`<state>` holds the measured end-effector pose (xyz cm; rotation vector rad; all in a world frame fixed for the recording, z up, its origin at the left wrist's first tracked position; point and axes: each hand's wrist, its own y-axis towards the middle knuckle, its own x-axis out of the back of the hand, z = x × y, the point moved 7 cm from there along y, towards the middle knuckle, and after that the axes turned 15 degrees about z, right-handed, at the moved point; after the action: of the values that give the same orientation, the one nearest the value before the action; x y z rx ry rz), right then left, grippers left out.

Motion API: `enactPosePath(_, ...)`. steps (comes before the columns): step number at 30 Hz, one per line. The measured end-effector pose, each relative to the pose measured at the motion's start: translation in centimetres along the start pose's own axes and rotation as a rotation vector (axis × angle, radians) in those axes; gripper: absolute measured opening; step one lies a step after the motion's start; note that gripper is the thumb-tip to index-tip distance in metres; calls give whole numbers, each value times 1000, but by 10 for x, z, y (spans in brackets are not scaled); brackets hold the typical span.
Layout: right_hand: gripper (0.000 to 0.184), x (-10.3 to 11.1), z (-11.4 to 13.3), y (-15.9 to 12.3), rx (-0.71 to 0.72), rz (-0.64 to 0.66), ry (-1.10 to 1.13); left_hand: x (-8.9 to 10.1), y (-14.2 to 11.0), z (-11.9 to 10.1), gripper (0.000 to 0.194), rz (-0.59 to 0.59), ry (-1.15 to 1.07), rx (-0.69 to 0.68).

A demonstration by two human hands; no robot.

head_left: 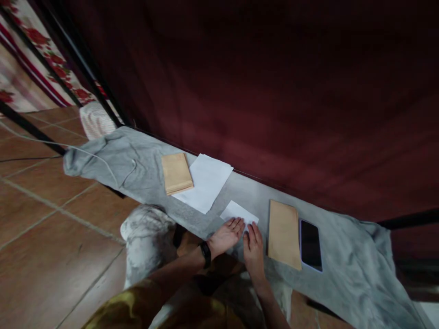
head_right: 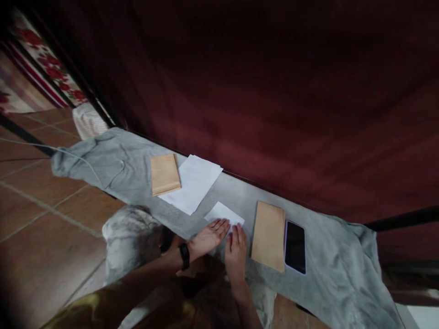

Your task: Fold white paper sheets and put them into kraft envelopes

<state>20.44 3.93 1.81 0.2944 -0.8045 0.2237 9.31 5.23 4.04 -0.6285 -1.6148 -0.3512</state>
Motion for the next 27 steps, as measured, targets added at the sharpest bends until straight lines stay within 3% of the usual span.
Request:
enactPosePath(5,53,-2,-1,15,-8,15,-105,-6,5,-3,63,46,-135,66)
enactPosePath(10,60,-11,-1,39,-81,78,-17,-1,6,-4,69,91,-364,106)
enactPosePath(15,61,-27,-1,49,-102,148,-7,2,-6,14,58,-159,-1167,396)
enactPosePath(17,60,-29,-1,49,-85,152,-26,-1,-15,21,51,-235,-1329,550)
enactPosePath(19,60,-29,-2,50,-78,142,-27,4,-15,23,50,-196,-1249,517)
enactPosePath(23,62,-31,-3,50,-90,127,-70,14,-10,13,60,29,-649,157)
enactPosePath(27,57,-43,5,44,-69,154,-283,8,-21,29,53,33,-257,222)
